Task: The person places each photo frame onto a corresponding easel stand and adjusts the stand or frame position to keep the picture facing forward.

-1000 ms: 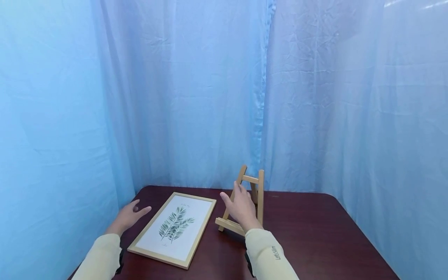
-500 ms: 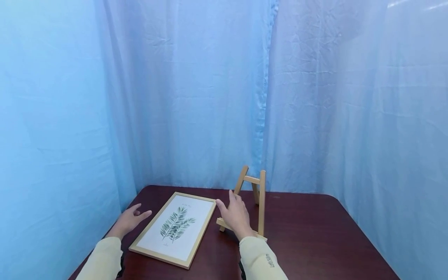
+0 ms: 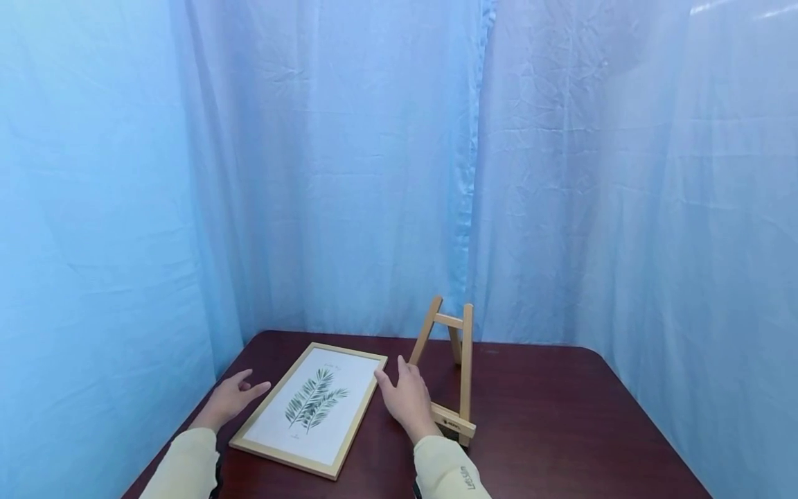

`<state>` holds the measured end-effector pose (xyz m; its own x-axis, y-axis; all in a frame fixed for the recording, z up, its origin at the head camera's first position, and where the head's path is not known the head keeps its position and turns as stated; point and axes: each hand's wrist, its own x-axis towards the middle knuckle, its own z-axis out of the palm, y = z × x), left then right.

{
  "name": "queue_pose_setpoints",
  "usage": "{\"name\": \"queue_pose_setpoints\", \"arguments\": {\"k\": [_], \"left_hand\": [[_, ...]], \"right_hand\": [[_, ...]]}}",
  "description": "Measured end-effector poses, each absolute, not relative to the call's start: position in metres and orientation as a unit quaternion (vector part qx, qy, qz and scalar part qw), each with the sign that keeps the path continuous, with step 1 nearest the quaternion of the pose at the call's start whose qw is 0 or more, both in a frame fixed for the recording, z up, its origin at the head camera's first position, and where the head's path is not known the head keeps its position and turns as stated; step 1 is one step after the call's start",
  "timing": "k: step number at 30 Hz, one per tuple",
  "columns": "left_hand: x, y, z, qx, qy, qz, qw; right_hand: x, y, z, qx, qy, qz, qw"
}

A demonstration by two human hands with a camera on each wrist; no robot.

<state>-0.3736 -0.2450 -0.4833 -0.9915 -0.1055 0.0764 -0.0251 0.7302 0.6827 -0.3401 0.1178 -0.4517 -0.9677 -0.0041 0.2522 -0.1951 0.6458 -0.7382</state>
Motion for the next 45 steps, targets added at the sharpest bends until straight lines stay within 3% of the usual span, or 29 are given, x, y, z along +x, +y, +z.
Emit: {"name": "queue_pose_setpoints", "arguments": {"k": [26, 45], "left_hand": [[-0.378, -0.243, -0.501, 0.034, -0.925, -0.374, 0.06], [-0.383, -0.246, -0.522, 0.038, -0.913, -0.402, 0.05]], "right_hand": [[-0.331, 0.076, -0.493, 0.031, -0.88, 0.455, 0.134], [-0.323, 0.047, -0.523, -0.039, -0.871, 0.477, 0.112]]}}
